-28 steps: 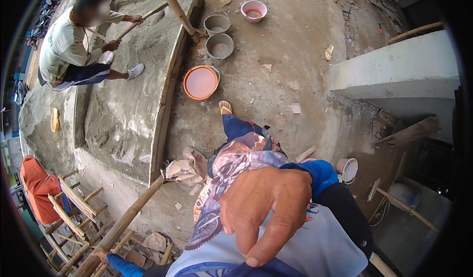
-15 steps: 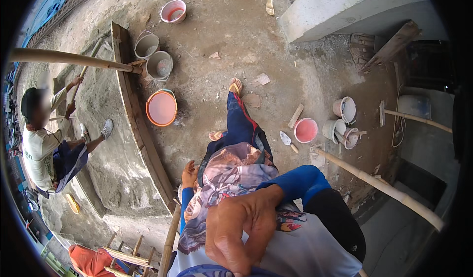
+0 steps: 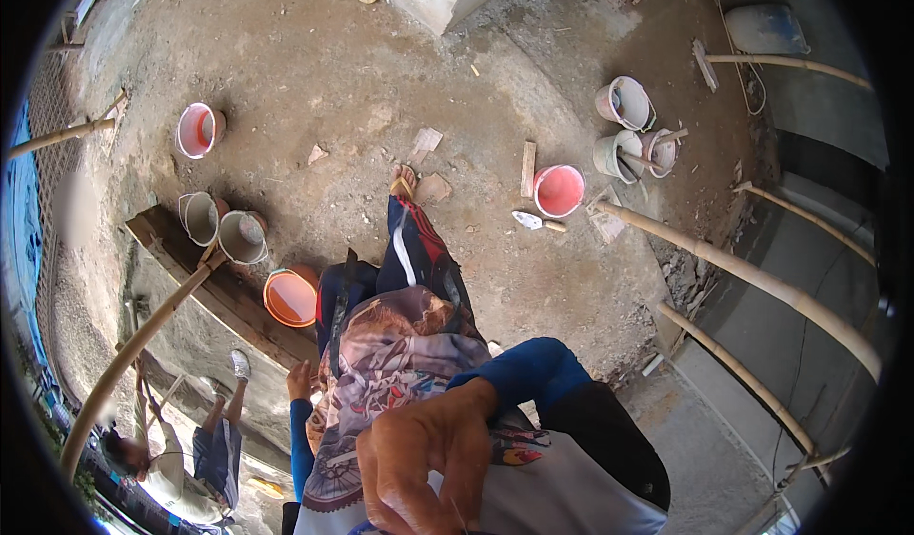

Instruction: The person repeatedly scoops wet cement from a mixing area into a red bucket and pours it into a large blue barrel. The person walks back and forth between the mixing area and the barrel, handling the bucket with both hands.

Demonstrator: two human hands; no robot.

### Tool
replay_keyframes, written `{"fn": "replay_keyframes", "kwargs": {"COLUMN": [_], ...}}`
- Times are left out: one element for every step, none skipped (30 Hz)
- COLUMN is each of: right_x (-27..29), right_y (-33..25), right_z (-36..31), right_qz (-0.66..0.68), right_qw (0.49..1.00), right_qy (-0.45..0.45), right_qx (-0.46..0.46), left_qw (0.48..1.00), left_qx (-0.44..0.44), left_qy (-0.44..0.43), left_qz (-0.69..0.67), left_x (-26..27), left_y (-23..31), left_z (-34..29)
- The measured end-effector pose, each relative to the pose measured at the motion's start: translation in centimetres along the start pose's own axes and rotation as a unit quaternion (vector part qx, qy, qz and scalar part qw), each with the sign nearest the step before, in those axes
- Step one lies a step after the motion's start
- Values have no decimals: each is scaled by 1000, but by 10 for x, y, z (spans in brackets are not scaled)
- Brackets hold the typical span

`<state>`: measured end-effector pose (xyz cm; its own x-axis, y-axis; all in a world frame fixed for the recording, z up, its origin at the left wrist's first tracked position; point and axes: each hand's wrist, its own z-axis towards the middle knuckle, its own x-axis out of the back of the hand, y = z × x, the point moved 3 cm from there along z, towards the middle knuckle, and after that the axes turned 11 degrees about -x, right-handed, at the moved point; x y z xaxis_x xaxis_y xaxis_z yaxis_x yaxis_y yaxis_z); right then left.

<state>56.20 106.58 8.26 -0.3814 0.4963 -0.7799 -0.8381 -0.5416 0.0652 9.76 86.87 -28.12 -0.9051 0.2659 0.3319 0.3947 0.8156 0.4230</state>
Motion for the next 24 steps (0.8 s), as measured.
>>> {"fn": "replay_keyframes", "kwargs": {"right_x": [1, 7, 12, 12, 12, 18, 24, 29, 33, 39, 40, 42, 38, 39, 39, 38, 36, 35, 34, 31, 27, 24, 17, 9], "right_y": [-23, -39, -55, -66, -76, -81, -92, -102, -116, -128, -138, -140, -140, -137, -134, -140, -146, -148, -150, -152, -154, -146, -153, -160], "right_z": [7, 11, 13, 17, 21, 24, 28, 32, 38, 46, 56, 65, 69, 75, 81, 90, 98, 104, 104, 104, 105, 109, 100, 92], "right_qz": [-31, -67, -104, -133, -161, -184, -200, -215, -233, -247, -262, -269, -301, -303, -305, -321, -338, -348, -368, -386, -403, -412, -459, -505], "right_qw": [999, 997, 993, 988, 982, 973, 965, 956, 944, 932, 918, 908, 883, 877, 872, 867, 861, 855, 843, 831, 820, 806, 790, 771], "right_qy": [-9, -15, -9, 0, 9, 22, 35, 48, 59, 72, 81, 94, 111, 129, 146, 151, 156, 161, 158, 155, 153, 123, 105, 86], "right_qx": [19, 31, 46, 73, 96, 134, 164, 193, 227, 256, 287, 306, 343, 349, 355, 351, 347, 350, 360, 369, 376, 406, 392, 379], "left_qw": [951, 931, 904, 923, 941, 953, 965, 974, 980, 982, 985, 987, 983, 982, 979, 979, 978, 975, 971, 965, 959, 957, 953, 949], "left_qx": [-210, -293, -371, -337, -293, -263, -229, -189, -154, -146, -140, -133, -132, -126, -120, -93, -67, -39, -28, -18, -4, -23, -43, -62], "left_qy": [-45, -59, -74, -73, -67, -77, -81, -70, -65, -58, -52, -46, -87, -94, -101, -109, -116, -117, -131, -145, -159, -150, -142, -134], "left_qz": [224, 212, 197, 174, 154, 127, 100, 103, 110, 102, 87, 73, 87, 108, 129, 144, 160, 183, 199, 216, 233, 247, 263, 278], "left_x": [16, 10, -1, -12, -17, -27, -31, -25, -18, -7, 2, 11, 10, 14, 23, 27, 36, 54, 61, 67, 67, 59, 52, 40], "left_y": [-1, 32, 64, 97, 126, 173, 217, 241, 262, 269, 272, 275, 309, 317, 324, 330, 327, 327, 344, 362, 381, 407, 436, 464], "left_z": [29, 41, 55, 66, 74, 70, 69, 81, 96, 114, 134, 155, 178, 191, 202, 229, 256, 277, 298, 318, 330, 337, 339, 340]}}
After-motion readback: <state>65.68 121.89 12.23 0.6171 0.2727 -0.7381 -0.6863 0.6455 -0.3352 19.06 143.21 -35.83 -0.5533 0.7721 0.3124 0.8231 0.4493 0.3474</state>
